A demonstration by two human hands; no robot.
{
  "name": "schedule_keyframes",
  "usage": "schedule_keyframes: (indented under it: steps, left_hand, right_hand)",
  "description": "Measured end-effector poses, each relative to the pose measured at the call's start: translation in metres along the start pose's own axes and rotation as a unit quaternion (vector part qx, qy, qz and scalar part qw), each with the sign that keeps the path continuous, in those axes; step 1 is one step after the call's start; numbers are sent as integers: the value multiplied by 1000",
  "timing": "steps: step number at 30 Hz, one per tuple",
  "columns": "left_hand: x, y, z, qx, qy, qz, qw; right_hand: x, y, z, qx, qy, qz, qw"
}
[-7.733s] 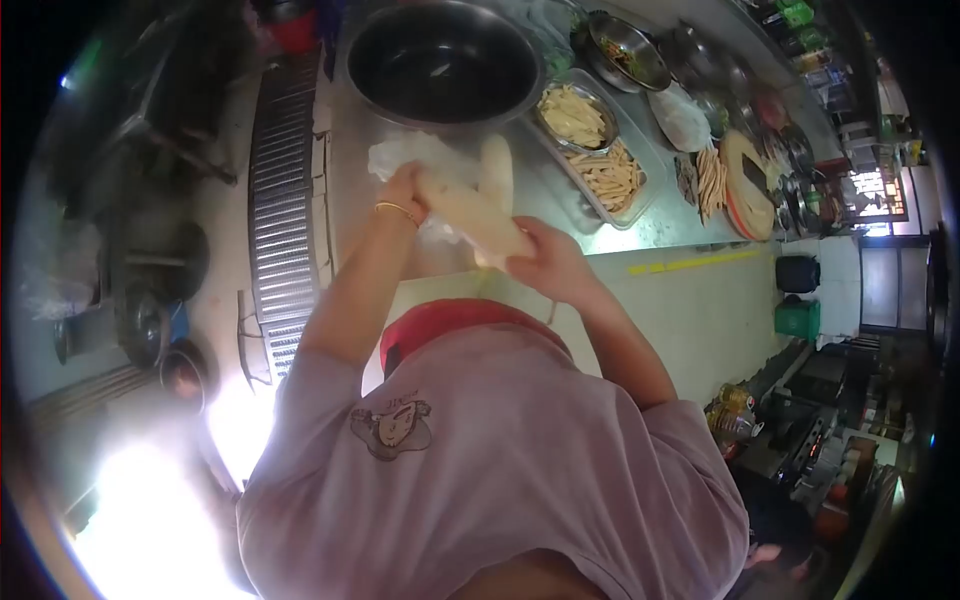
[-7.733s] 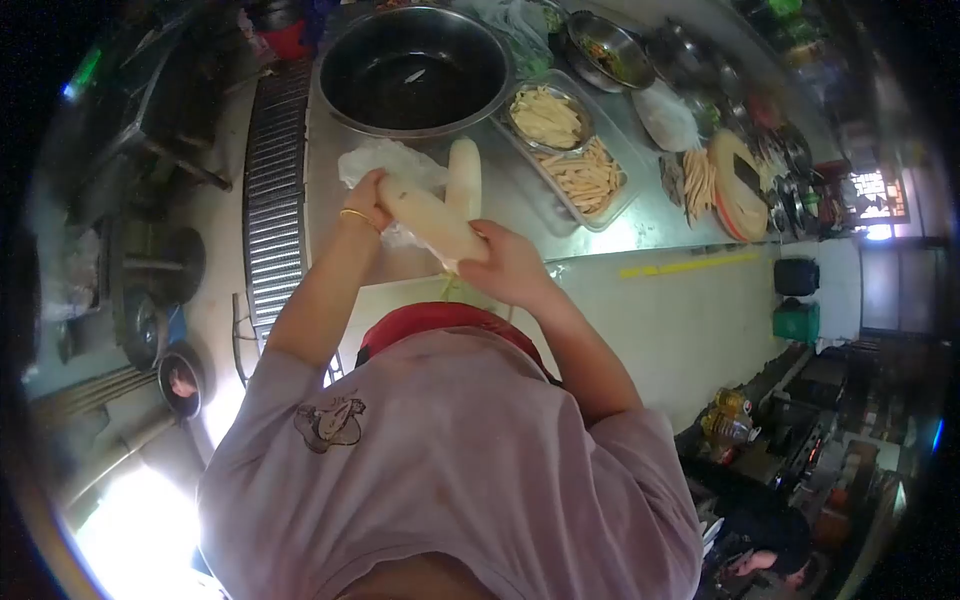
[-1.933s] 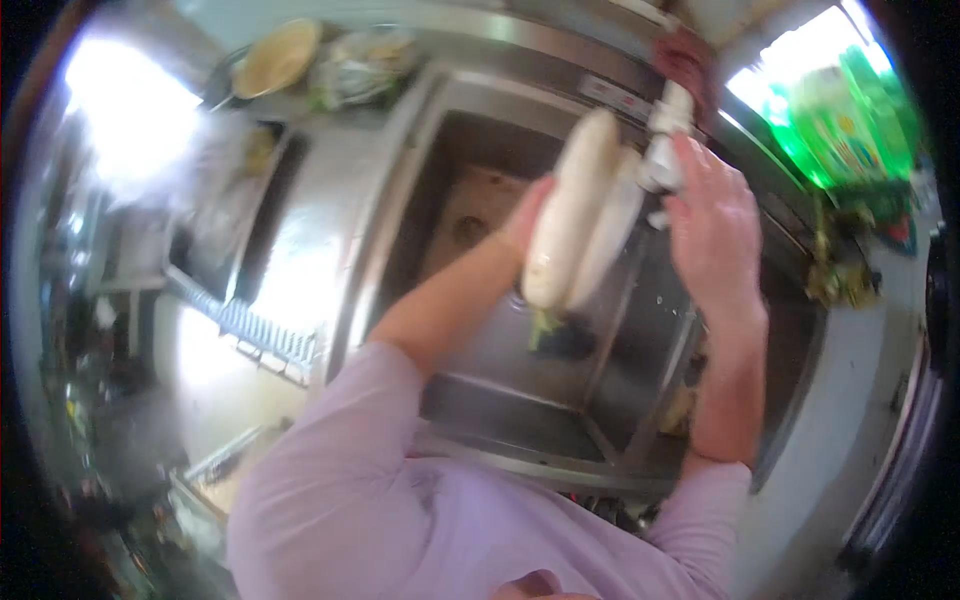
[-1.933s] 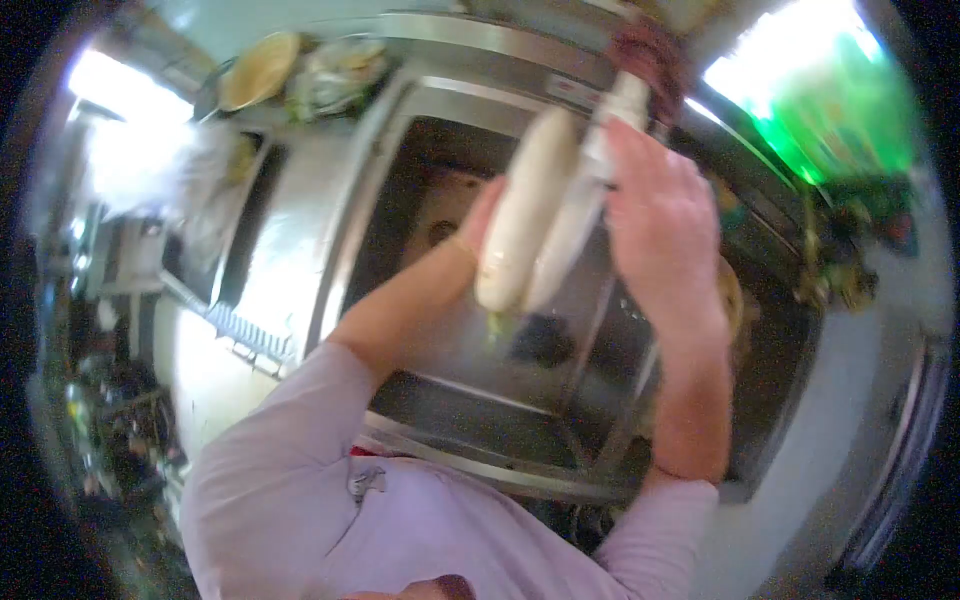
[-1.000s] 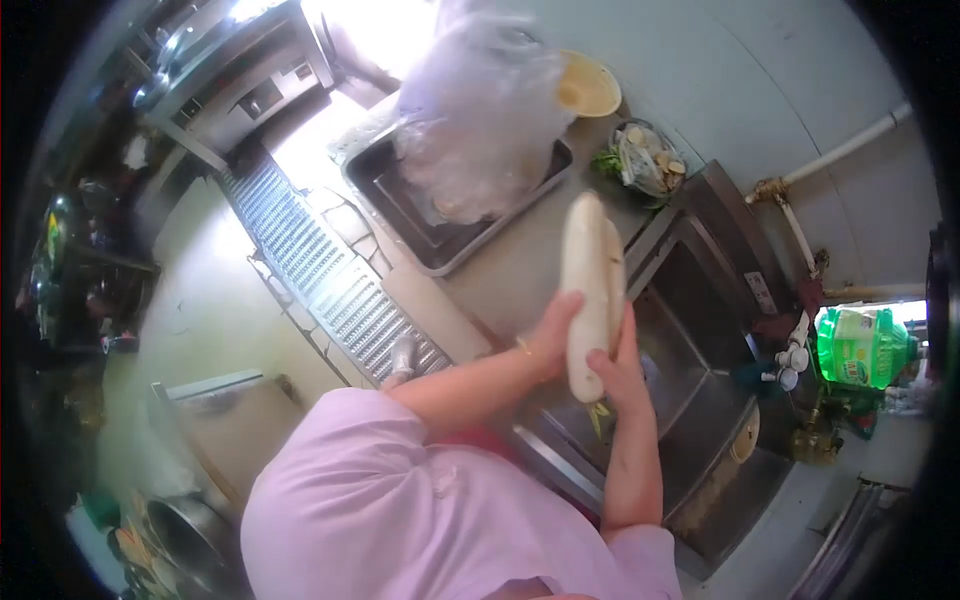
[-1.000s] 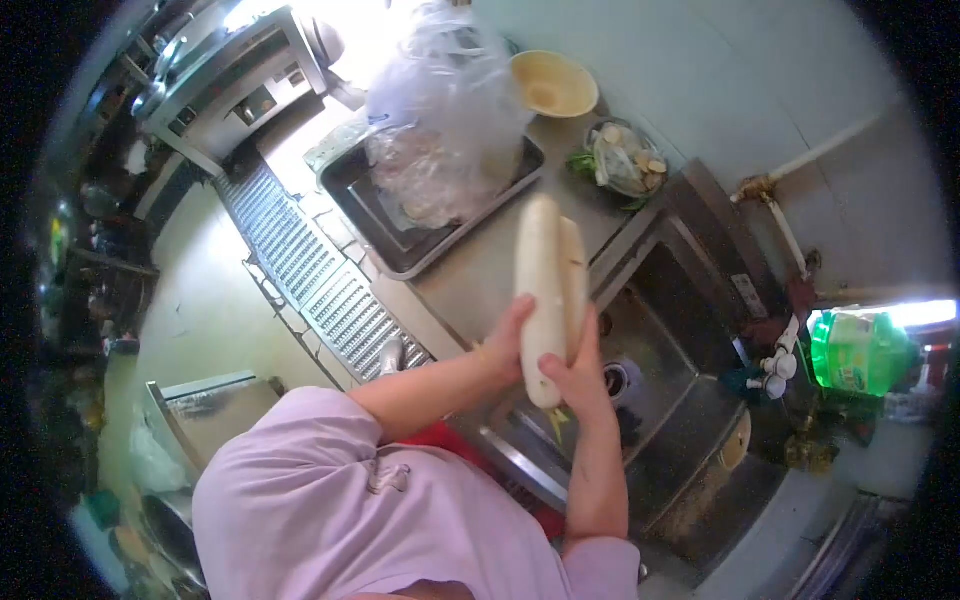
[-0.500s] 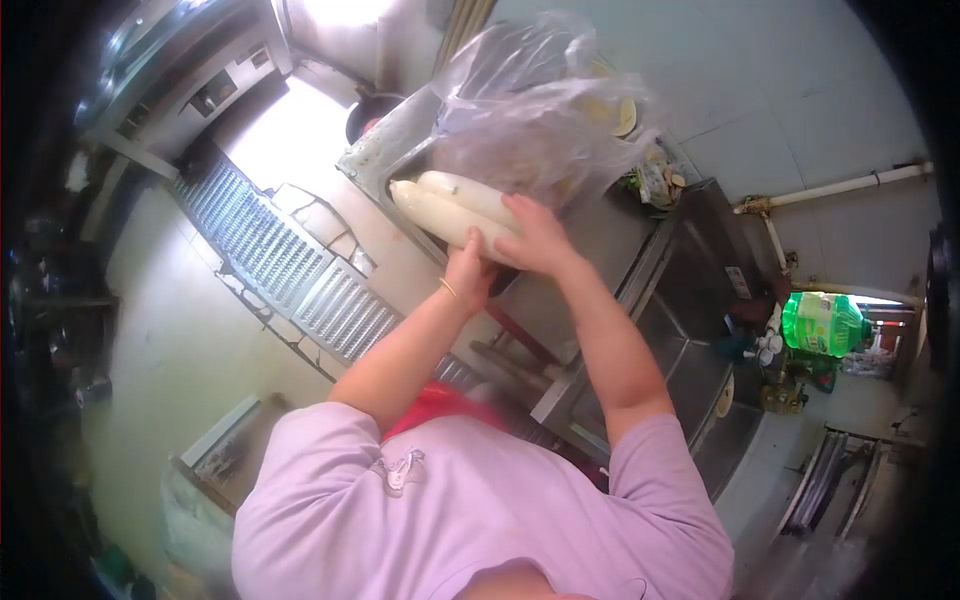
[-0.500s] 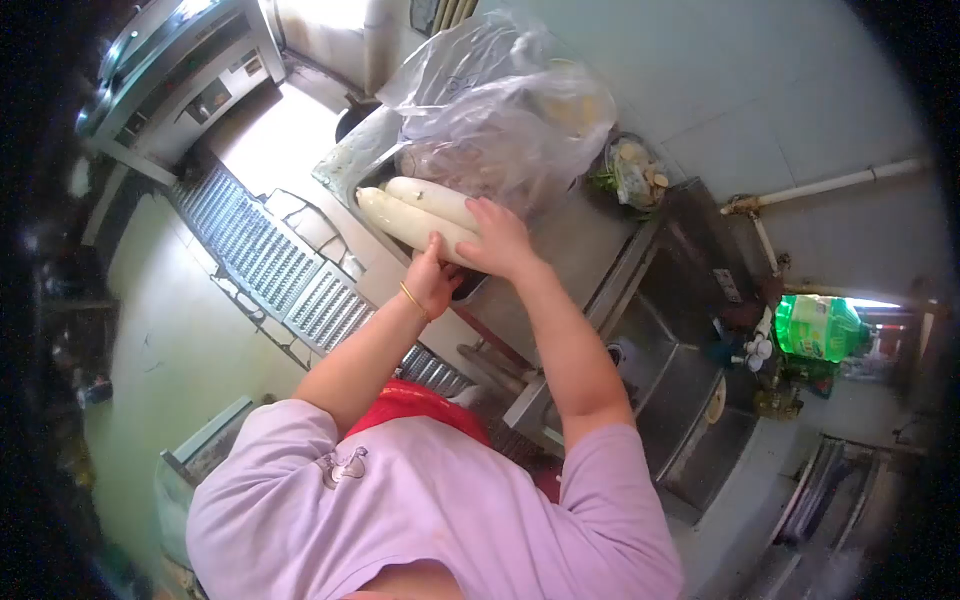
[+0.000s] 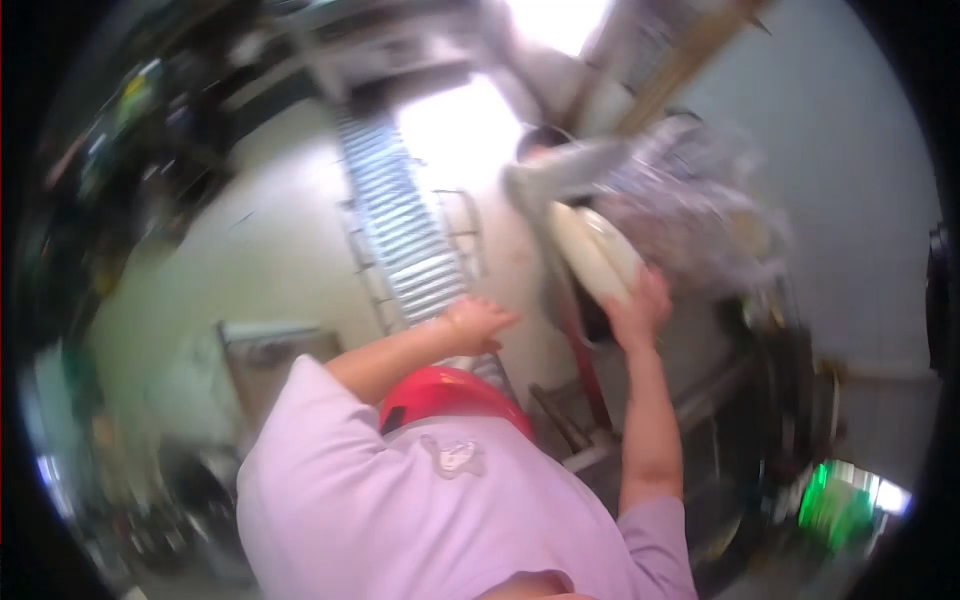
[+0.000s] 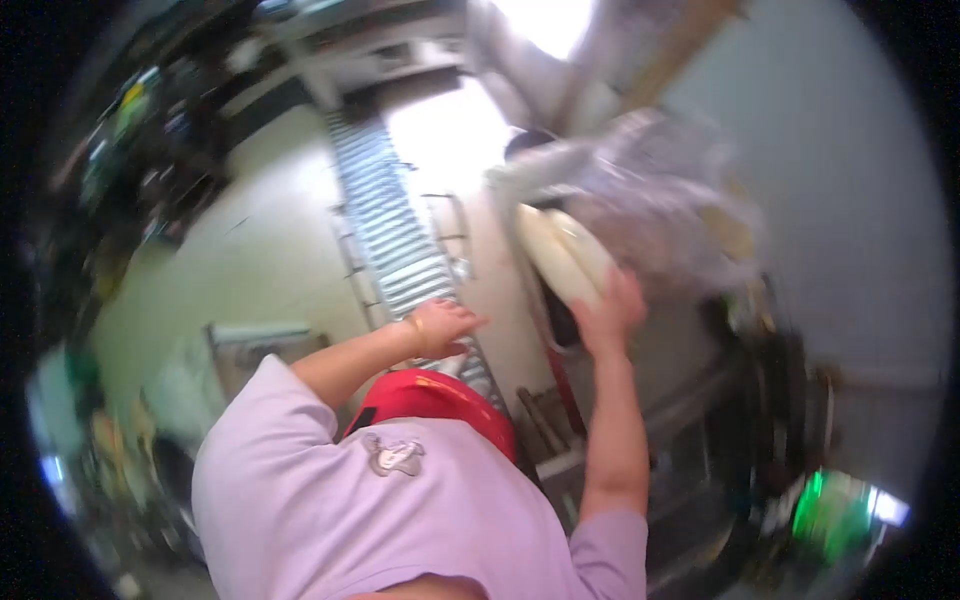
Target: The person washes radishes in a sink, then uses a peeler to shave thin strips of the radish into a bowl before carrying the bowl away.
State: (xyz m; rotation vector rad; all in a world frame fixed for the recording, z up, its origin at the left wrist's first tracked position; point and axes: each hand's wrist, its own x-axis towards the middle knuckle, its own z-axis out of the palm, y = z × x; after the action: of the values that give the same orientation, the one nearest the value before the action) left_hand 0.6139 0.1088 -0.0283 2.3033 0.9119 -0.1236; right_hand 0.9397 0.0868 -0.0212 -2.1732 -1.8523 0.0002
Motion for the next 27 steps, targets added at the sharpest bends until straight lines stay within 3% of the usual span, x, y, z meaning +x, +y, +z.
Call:
schedule_keyframes:
  steps: [2, 5, 8, 9, 10, 12, 15, 18, 21, 22, 23, 24, 26, 27]
  left_hand:
    - [-33, -25, -3, 203, -187, -58, 959]
    - [-100, -31, -2, 28, -93, -245, 965]
    - [-174, -24, 34, -25, 109, -278, 954]
    - [-197, -26, 59, -31, 143, -298, 943]
    - [-223, -25, 83, -32, 177, -319, 930]
    - [-284, -7, 95, -50, 140, -349, 925]
    - [-356, 26, 109, -59, 243, -447, 859]
    - [-430, 37, 130, -63, 326, -511, 793]
    - [-464, 47, 129, -84, 500, -466, 725]
    - [-477, 49, 124, -73, 519, -469, 711]
    - [-490, 53, 123, -65, 535, -474, 697]
    - [-506, 60, 121, -60, 550, -478, 682]
    - [-533, 70, 123, -18, 604, -472, 642]
    - [-542, 71, 131, -7, 639, -458, 617]
  right_hand:
    - [0, -3, -7, -4, 18, -27, 999]
    - [-1, 0, 0, -23, 56, -51, 997]
    - [1, 29, 29, 14, 115, -87, 990]
    - [6, 22, 21, -17, 54, -26, 998]
    - [6, 24, 24, -14, 78, -45, 996]
    - [19, 52, 53, -38, 76, -70, 994]
    - [26, 17, 62, -45, 135, -102, 985]
    - [8, -84, 66, 0, 167, -202, 965]
    - [-29, -227, 63, 96, 116, -372, 916]
    - [-48, -294, 42, 171, 79, -434, 881]
    - [-86, -373, 4, 376, 6, -466, 801]
    - [-114, -438, -40, 399, -25, -515, 758]
    - [-164, -552, -123, 430, 42, -642, 634]
    - [-184, -597, -162, 444, 18, -682, 581]
